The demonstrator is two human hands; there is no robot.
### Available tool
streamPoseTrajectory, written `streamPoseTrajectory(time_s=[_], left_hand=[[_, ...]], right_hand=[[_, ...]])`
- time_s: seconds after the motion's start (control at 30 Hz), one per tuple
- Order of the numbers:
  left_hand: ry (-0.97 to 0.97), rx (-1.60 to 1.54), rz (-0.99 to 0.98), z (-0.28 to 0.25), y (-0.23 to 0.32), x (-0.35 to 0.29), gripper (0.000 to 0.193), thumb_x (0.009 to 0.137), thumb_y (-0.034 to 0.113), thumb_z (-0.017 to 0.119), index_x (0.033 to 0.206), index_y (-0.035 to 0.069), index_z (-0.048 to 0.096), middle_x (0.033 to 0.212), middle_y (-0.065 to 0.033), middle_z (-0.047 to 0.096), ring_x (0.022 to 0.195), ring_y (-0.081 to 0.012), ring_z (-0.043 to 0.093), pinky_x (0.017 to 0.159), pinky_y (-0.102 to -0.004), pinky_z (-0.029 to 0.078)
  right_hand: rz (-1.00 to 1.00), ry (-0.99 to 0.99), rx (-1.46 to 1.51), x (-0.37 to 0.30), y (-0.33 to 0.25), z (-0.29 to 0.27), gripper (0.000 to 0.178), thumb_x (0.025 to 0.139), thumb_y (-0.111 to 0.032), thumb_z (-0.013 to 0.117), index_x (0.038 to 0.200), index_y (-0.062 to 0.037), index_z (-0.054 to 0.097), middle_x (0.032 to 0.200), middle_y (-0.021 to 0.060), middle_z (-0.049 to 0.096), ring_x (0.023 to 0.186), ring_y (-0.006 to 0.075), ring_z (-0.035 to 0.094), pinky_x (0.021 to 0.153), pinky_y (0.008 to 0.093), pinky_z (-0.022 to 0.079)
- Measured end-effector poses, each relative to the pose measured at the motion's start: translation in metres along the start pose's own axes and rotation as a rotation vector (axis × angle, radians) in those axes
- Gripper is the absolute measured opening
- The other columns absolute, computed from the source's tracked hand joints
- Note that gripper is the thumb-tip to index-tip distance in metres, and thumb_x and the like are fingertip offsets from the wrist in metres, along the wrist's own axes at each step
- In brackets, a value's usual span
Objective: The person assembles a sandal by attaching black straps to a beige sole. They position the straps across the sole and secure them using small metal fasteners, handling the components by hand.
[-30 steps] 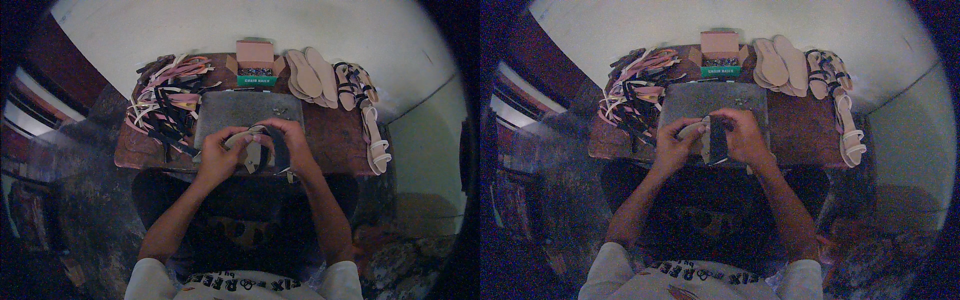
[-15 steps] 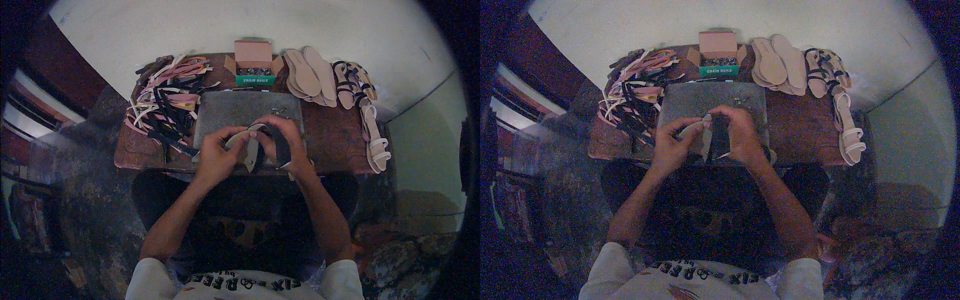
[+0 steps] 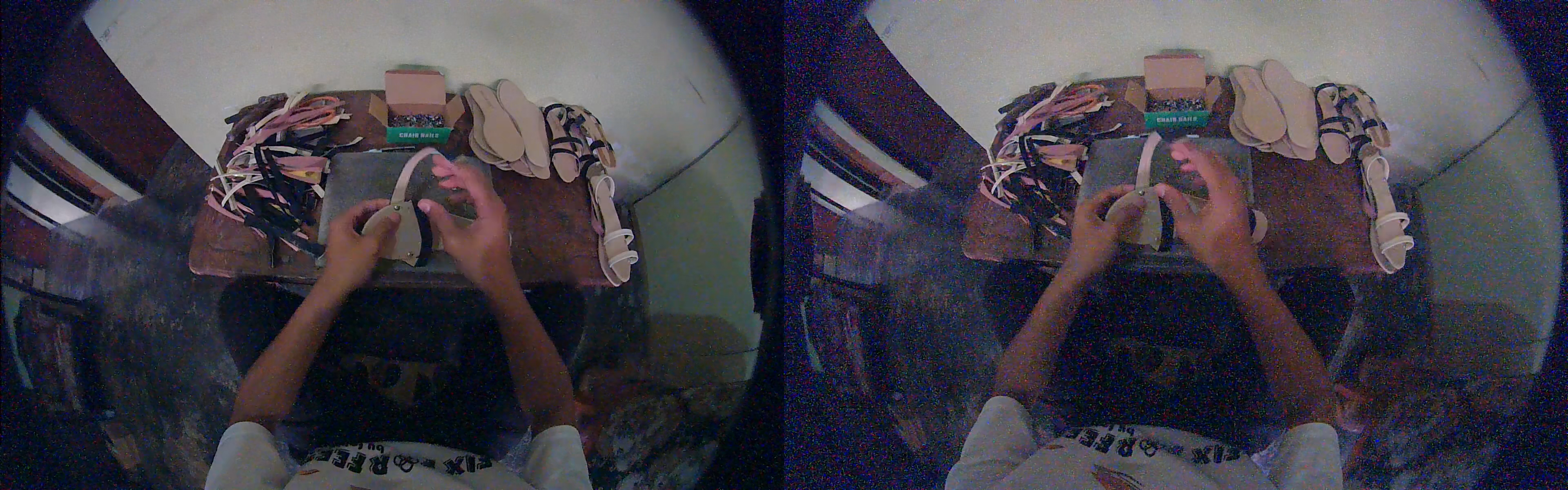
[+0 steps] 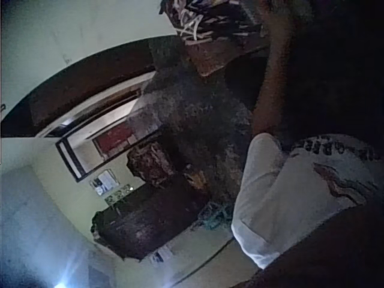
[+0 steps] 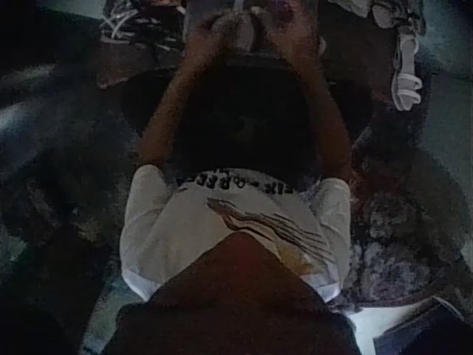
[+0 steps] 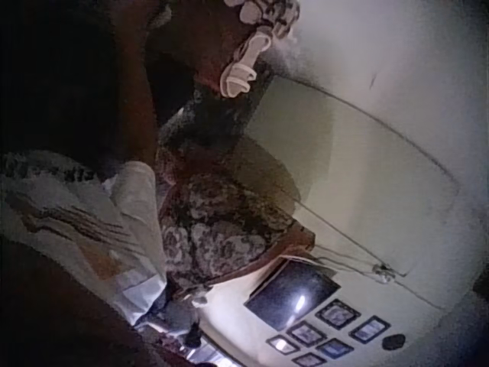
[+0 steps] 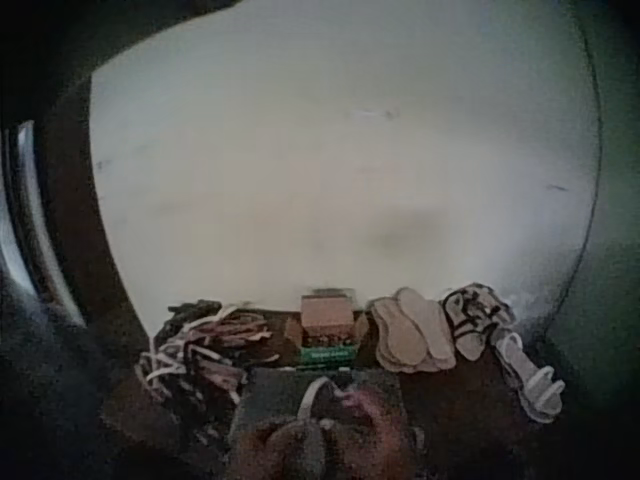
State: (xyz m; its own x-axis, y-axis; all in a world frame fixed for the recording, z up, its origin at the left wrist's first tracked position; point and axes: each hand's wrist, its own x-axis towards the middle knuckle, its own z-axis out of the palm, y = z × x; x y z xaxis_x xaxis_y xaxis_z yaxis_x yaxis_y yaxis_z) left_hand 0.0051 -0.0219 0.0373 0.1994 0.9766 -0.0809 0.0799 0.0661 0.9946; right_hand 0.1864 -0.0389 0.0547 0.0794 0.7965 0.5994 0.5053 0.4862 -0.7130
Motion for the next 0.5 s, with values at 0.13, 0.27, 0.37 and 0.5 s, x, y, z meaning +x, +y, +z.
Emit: streamPoseTrajectory(time_s=[0.13, 0.27, 0.37, 0.5], left_hand=[[-0.019, 0.0, 0.007, -0.005, 0.001, 0.002, 0.029, 0.088, 0.017, 0.068, 0.11, -0.001, 0.064, 0.098, -0.0091, 0.068, 0.088, -0.0146, 0.064, 0.077, -0.029, 0.052], [-0.035, -0.038, 0.01, -0.003, -0.003, 0.002, 0.029, 0.088, 0.017, 0.068, 0.11, -0.001, 0.064, 0.099, -0.009, 0.068, 0.089, -0.0146, 0.063, 0.077, -0.0292, 0.052], [0.0, 0.011, 0.044, -0.003, -0.009, 0.003, 0.028, 0.089, 0.017, 0.067, 0.11, 0.0, 0.064, 0.098, -0.009, 0.068, 0.087, -0.0147, 0.063, 0.077, -0.0294, 0.052], [0.033, 0.038, 0.052, -0.01, -0.021, 0.01, 0.029, 0.086, 0.01, 0.066, 0.113, 0.0, 0.062, 0.103, -0.0108, 0.067, 0.091, -0.0163, 0.063, 0.081, -0.0294, 0.051]], right_hand=[[0.048, 0.049, 0.127, 0.007, -0.029, -0.003, 0.067, 0.074, -0.006, 0.077, 0.134, -0.006, 0.048, 0.124, 0.0128, 0.059, 0.091, 0.0209, 0.063, 0.076, 0.033, 0.051], [0.07, 0.177, 0.278, 0.01, -0.038, -0.004, 0.059, 0.074, -0.004, 0.076, 0.129, -0.0055, 0.054, 0.117, 0.0142, 0.062, 0.083, 0.0207, 0.064, 0.072, 0.0315, 0.052], [-0.233, 0.087, -0.001, 0.009, -0.021, -0.017, 0.041, 0.076, 0.003, 0.071, 0.117, -0.002, 0.063, 0.104, 0.0128, 0.067, 0.085, 0.0169, 0.064, 0.077, 0.0282, 0.051], [-0.132, 0.032, 0.006, 0.004, -0.029, -0.015, 0.03, 0.076, 0.0, 0.072, 0.105, -0.0038, 0.069, 0.093, 0.0118, 0.07, 0.079, 0.0204, 0.068, 0.07, 0.0302, 0.054]])
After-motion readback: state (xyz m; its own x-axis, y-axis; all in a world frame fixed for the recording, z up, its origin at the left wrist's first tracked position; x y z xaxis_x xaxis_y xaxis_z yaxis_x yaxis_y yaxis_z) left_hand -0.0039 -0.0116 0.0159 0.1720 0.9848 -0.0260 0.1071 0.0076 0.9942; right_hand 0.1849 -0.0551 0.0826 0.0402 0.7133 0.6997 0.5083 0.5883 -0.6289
